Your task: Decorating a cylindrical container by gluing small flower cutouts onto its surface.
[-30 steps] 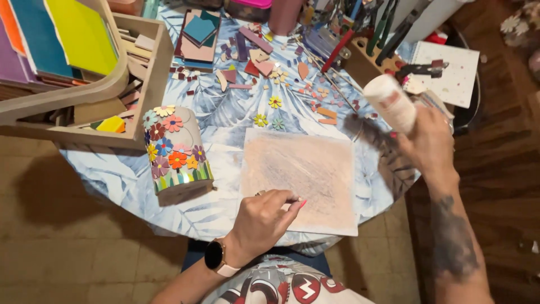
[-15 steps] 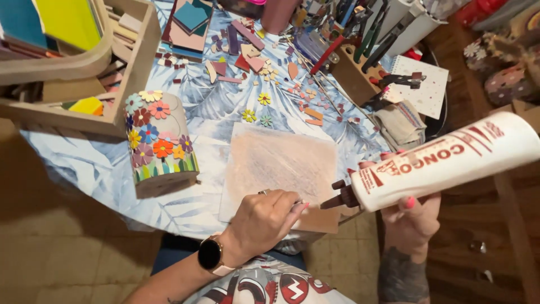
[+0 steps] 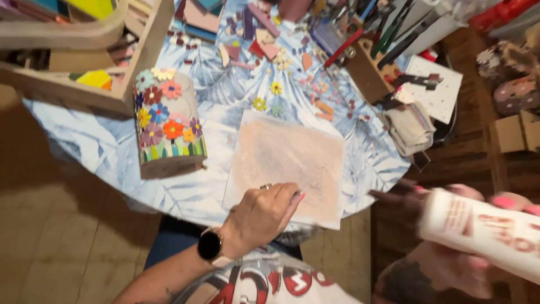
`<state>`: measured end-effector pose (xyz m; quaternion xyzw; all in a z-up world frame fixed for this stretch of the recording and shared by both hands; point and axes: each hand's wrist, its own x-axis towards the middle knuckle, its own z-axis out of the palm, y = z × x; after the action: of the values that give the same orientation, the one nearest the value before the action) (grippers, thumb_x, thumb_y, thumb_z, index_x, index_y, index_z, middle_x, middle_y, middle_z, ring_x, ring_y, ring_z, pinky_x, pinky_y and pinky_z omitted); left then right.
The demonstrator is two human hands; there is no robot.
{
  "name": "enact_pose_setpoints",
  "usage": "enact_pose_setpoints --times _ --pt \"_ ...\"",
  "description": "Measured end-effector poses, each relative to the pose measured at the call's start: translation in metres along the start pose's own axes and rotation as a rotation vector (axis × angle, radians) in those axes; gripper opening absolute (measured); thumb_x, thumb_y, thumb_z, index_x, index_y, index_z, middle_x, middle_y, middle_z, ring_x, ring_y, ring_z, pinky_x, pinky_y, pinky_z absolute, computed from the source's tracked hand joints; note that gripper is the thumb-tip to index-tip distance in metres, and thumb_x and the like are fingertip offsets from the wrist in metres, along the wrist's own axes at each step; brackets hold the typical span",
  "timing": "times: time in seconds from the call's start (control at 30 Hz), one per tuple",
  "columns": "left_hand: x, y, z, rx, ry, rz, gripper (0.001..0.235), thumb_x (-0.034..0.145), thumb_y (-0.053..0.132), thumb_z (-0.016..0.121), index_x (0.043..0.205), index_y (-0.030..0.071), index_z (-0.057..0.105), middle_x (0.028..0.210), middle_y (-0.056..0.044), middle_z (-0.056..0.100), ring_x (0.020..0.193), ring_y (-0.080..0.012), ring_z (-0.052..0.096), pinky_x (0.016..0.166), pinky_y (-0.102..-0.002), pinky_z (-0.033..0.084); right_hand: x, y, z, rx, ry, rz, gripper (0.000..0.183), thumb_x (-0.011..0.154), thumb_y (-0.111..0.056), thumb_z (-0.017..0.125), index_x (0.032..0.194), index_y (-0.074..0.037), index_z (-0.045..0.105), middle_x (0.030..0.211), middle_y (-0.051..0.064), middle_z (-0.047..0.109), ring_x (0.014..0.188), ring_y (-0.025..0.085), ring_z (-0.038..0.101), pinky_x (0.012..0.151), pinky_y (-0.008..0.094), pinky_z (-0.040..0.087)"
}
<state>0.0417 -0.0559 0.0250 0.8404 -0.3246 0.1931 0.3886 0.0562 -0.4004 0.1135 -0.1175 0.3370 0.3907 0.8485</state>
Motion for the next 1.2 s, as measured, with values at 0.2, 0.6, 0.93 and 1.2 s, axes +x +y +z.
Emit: enact_pose_setpoints --times 0.2,0.6,0.93,1.2 --pt "0.003 -0.002 -0.002 -0.018 -0.012 0.055 0.012 0.084 0.013 0.056 0.080 0.003 0.050 0.053 -0.004 0.049 0.042 -0.0150 0.048 0.033 -0.028 0.038 0.079 0.134 0.037 -1.051 -0.120 -1.719 0.054 0.064 -0.020 0.060 0.111 -0.004 0.038 0.104 0.011 0.047 0.095 0.031 0.056 0.080 0.049 0.053" --pt "0.005 0.002 0.002 0.171 0.149 0.201 0.018 0.087 0.016 0.050 0.070 0.012 0.046 0.051 0.001 0.041 0.043 -0.0131 0.043 0.036 -0.027 0.034 0.086 0.132 0.015 -1.069 -0.313 -1.590 0.057 0.067 -0.013 0.058 0.117 -0.008 0.032 0.110 0.007 0.038 0.104 0.034 0.047 0.100 0.053 0.034" --pt "0.001 0.003 0.002 0.151 0.147 0.208 0.018 0.088 0.016 0.050 0.071 0.011 0.046 0.052 0.001 0.039 0.042 -0.0131 0.041 0.034 -0.027 0.032 0.086 0.123 0.002 -0.968 -0.440 -1.519 0.054 0.066 -0.015 0.069 0.112 -0.010 0.041 0.102 0.003 0.050 0.096 0.029 0.049 0.094 0.052 0.035" --pt "0.002 0.006 -0.001 0.166 0.192 0.231 0.021 0.087 0.014 0.052 0.068 0.011 0.045 0.050 0.002 0.036 0.040 -0.0120 0.038 0.034 -0.026 0.030 0.085 0.111 -0.011 -1.010 -0.469 -1.597 0.063 0.073 -0.041 0.074 0.119 -0.014 0.042 0.109 0.002 0.047 0.100 0.020 0.051 0.092 0.051 0.042"
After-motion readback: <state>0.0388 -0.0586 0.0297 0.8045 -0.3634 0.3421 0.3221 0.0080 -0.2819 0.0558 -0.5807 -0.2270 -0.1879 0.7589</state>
